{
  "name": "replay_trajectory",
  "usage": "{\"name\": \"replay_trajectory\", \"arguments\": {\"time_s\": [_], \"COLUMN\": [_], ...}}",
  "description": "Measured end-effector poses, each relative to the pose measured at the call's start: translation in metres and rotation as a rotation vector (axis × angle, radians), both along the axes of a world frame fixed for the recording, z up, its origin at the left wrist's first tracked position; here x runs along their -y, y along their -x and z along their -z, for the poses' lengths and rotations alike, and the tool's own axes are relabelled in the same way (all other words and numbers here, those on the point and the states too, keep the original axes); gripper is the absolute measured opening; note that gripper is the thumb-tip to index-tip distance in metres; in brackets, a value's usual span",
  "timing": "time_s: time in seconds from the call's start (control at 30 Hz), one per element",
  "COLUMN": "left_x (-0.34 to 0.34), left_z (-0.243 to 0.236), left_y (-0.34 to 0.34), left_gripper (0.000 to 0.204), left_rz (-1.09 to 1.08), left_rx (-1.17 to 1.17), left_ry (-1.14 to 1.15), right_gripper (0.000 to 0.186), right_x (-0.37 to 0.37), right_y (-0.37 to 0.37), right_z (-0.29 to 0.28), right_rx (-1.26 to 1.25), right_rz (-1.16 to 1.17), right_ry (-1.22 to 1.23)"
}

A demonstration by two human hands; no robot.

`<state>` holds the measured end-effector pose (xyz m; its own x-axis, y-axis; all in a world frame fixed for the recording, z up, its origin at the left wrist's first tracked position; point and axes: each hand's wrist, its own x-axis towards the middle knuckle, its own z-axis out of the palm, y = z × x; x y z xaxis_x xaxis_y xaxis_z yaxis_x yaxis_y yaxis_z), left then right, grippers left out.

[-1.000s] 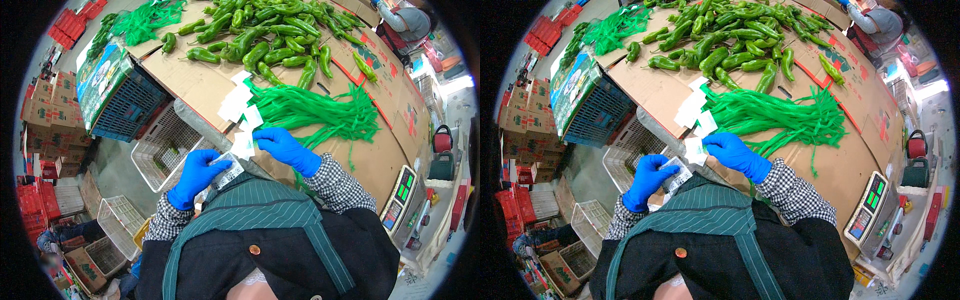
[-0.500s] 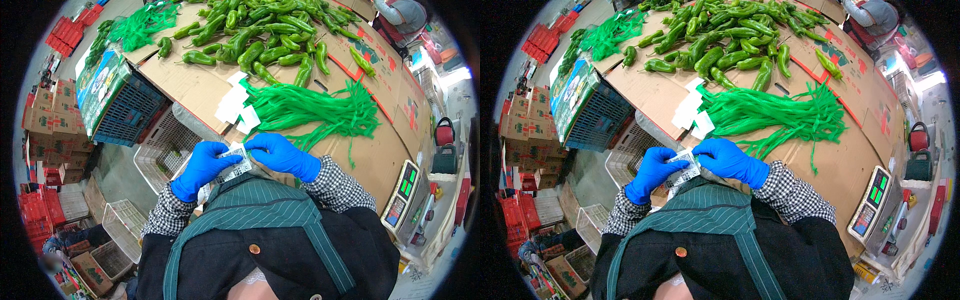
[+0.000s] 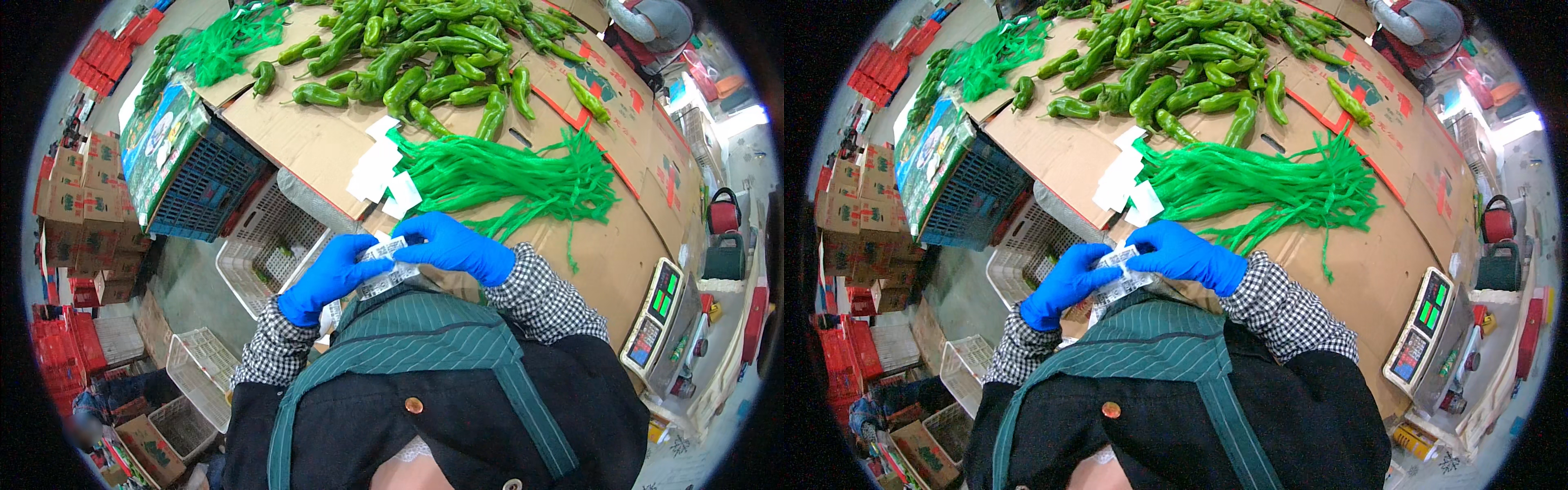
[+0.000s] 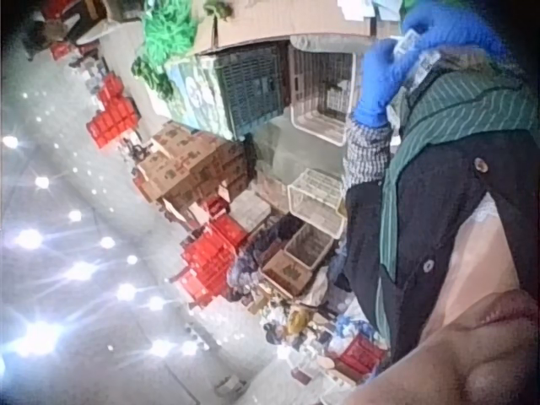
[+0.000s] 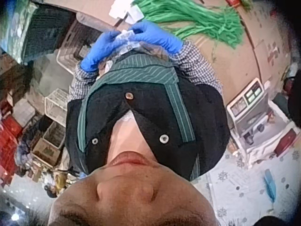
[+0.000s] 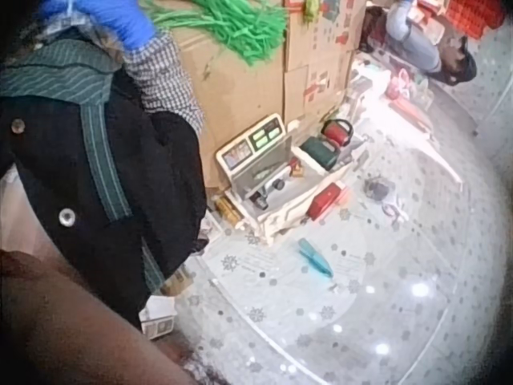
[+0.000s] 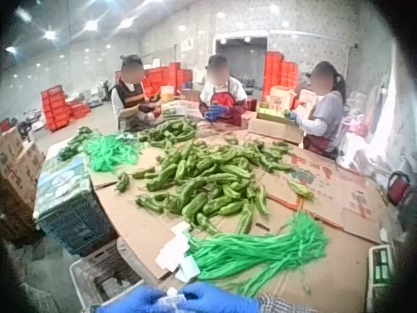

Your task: The person repeatedly peels and applies small white labels to a cardboard surface near a pile of green peppers. They handle green mesh bags and a digital scale, moving the scale aside and retrieving more labels from a basket. The labels are placed on the table in a repetitive sequence.

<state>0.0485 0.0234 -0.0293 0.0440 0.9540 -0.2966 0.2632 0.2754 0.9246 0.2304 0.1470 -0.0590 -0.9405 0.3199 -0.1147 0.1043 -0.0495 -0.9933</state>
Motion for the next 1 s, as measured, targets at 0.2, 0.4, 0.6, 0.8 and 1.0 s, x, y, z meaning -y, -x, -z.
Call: {"name": "replay_trajectory", "arguments": {"time_s": [0.2, 0.4, 0.6, 0.8, 1.0], "left_x": [0.020, 0.010, 0.051, 0.044, 0.052], "left_z": [-0.006, -0.004, 0.010, 0.000, -0.003], "left_y": [0.028, -0.021, 0.037, 0.026, 0.024], "left_gripper": [0.028, 0.024, 0.025, 0.030, 0.031], "left_rz": [-0.032, -0.175, -0.409, -0.505, -0.441], "left_rx": [0.247, 0.233, 0.158, 0.212, 0.251], "left_ry": [0.126, 0.091, 0.099, -0.077, 0.000], "right_gripper": [0.024, 0.027, 0.030, 0.029, 0.026], "right_x": [-0.010, 0.010, -0.054, -0.047, -0.023], "right_y": [-0.011, -0.006, -0.110, -0.061, -0.024], "right_z": [0.012, -0.008, -0.051, -0.045, 0.014], "right_rx": [-0.014, 0.070, 0.520, 0.214, 0.363], "right_rz": [0.247, 0.246, -0.715, -0.625, 0.159], "right_ry": [0.089, -0.173, -0.058, 0.080, -0.809]}}
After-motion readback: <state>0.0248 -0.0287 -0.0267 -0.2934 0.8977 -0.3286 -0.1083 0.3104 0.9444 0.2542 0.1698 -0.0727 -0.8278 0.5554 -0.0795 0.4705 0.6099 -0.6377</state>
